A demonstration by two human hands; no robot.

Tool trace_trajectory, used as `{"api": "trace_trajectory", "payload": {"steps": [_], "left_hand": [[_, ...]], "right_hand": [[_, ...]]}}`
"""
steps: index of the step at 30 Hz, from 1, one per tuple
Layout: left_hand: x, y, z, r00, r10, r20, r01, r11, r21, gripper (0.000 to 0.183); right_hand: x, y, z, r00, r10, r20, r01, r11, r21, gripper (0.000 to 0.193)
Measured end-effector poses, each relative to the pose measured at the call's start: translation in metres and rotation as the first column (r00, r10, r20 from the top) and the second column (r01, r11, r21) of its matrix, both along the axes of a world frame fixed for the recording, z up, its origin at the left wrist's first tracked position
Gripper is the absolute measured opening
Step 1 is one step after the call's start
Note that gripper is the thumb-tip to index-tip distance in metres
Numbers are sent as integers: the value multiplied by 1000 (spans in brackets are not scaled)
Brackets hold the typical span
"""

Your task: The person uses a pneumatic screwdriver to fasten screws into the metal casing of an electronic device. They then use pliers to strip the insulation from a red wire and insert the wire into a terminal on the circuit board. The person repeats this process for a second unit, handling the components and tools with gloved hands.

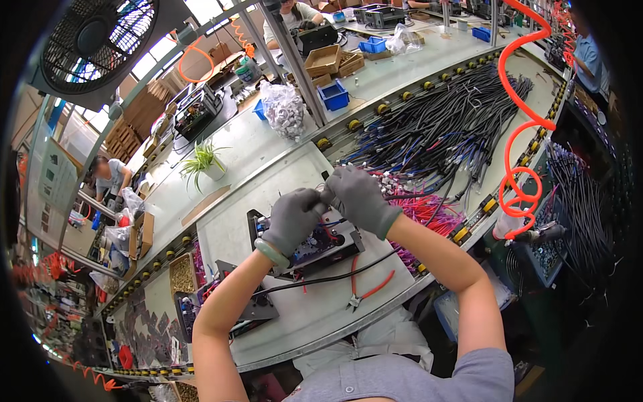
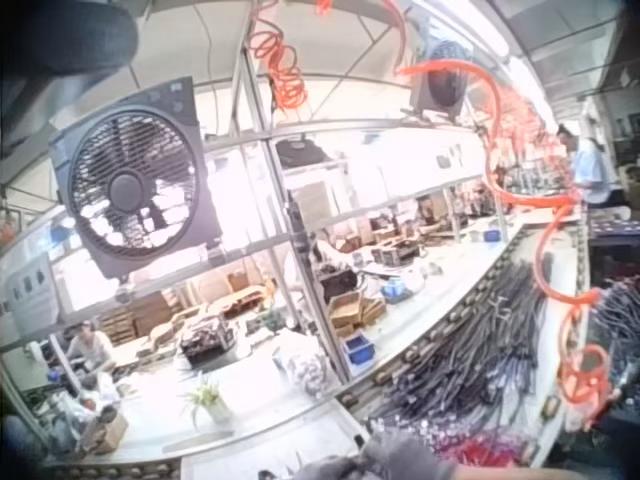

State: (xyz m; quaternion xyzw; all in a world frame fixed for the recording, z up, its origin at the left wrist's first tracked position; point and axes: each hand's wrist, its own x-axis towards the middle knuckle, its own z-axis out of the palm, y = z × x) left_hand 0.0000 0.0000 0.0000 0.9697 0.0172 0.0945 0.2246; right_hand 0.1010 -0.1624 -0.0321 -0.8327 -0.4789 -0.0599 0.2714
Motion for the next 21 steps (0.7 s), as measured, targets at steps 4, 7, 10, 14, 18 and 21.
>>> {"api": "trace_trajectory", "payload": {"steps": [4, 7, 10, 14, 18, 21], "left_hand": [[-4, -3, -3, 998, 67, -12, -61, 952, 301, 21], [4, -1, -12, 999, 34, 19, -39, 951, 306, 19], [6, 1, -13, 997, 1, 82, -26, 954, 298, 17], [8, 6, -13, 995, -1, 100, -26, 962, 271, 15], [8, 9, -12, 997, 23, 69, -34, 986, 161, 14], [8, 8, -13, 998, 20, 55, -28, 988, 150, 13]], "right_hand": [[-13, -3, -10, 981, -52, -188, 108, 948, 298, 44], [-7, -3, 9, 916, -66, -396, 113, 989, 96, 42], [-3, 1, 6, 911, -82, -404, 108, 993, 40, 41], [-2, 3, 1, 936, -88, -342, 114, 992, 57, 44], [0, 3, -7, 943, -74, -325, 113, 988, 104, 47], [-1, 3, -4, 943, -75, -325, 113, 989, 98, 47]]}}
